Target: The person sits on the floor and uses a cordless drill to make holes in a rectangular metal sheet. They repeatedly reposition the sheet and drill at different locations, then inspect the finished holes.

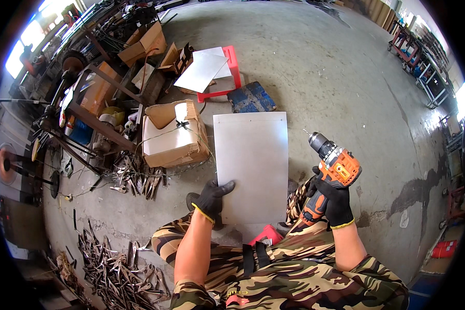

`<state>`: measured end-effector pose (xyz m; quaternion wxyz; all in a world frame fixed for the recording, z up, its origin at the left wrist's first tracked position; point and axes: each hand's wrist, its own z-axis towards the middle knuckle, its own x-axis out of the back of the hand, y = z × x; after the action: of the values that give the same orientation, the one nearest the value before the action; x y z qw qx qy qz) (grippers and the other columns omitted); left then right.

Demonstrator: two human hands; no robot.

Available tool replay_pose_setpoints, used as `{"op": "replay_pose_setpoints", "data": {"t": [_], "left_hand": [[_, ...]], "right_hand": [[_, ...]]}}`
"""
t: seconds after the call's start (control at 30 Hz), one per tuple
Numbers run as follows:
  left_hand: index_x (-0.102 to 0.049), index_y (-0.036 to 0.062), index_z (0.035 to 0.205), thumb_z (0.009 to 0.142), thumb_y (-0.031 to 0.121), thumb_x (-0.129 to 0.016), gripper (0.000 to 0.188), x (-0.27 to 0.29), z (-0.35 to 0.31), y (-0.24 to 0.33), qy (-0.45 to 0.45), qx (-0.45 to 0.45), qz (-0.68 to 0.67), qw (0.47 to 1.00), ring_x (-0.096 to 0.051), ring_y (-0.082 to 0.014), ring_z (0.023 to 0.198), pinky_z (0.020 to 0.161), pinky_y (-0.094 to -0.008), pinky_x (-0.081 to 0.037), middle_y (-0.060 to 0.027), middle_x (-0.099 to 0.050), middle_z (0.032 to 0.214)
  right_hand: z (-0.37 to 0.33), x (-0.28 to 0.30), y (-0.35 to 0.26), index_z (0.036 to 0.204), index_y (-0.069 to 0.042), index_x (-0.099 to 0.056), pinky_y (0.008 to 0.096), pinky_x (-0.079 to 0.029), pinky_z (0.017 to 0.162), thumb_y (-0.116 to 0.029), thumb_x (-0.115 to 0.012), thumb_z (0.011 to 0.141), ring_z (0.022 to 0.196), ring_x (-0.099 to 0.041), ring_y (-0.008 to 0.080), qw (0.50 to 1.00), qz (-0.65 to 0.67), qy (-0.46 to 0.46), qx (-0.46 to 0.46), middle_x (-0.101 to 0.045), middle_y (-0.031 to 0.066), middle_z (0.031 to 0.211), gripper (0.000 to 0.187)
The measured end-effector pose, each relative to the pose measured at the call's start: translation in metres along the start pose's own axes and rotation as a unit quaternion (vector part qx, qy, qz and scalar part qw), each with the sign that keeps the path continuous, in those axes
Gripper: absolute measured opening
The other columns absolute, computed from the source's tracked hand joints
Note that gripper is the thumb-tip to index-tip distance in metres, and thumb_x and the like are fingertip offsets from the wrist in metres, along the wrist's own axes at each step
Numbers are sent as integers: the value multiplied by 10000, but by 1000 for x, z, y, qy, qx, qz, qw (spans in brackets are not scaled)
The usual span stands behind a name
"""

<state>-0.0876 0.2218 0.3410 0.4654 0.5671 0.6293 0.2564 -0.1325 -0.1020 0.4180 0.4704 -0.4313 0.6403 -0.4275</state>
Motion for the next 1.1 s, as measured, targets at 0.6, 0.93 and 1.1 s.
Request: {"op": "replay_pose_setpoints", "data": {"t": [0.6,0.93,1.1], "left_hand": [[-675,-18,1163,924,145,-714,292,6,5,-8,8,-5,-36,999,-675,-192,805,745,-346,-543,-101,-724,982],[-645,4,1214,917,113,-699,321,4,5,-1,53,24,-90,994,-685,-243,892,799,-374,-552,-115,-707,1055],[-585,16,1287,934,107,-680,377,11,15,-10,97,-73,-211,970,-677,-263,923,795,-397,-569,-126,-686,1102]], "right_hand": [[0,1,3,1212,42,-575,331,-572,681,-66,-697,845,715,-668,195,1000,-2,1,-9,-655,102,872,402],[6,10,10,1215,54,-570,327,-568,678,-56,-695,843,714,-665,188,999,-43,9,25,-655,101,864,407],[8,10,4,1183,77,-588,315,-556,668,-23,-685,826,700,-667,195,993,-106,27,54,-663,110,833,383]]}}
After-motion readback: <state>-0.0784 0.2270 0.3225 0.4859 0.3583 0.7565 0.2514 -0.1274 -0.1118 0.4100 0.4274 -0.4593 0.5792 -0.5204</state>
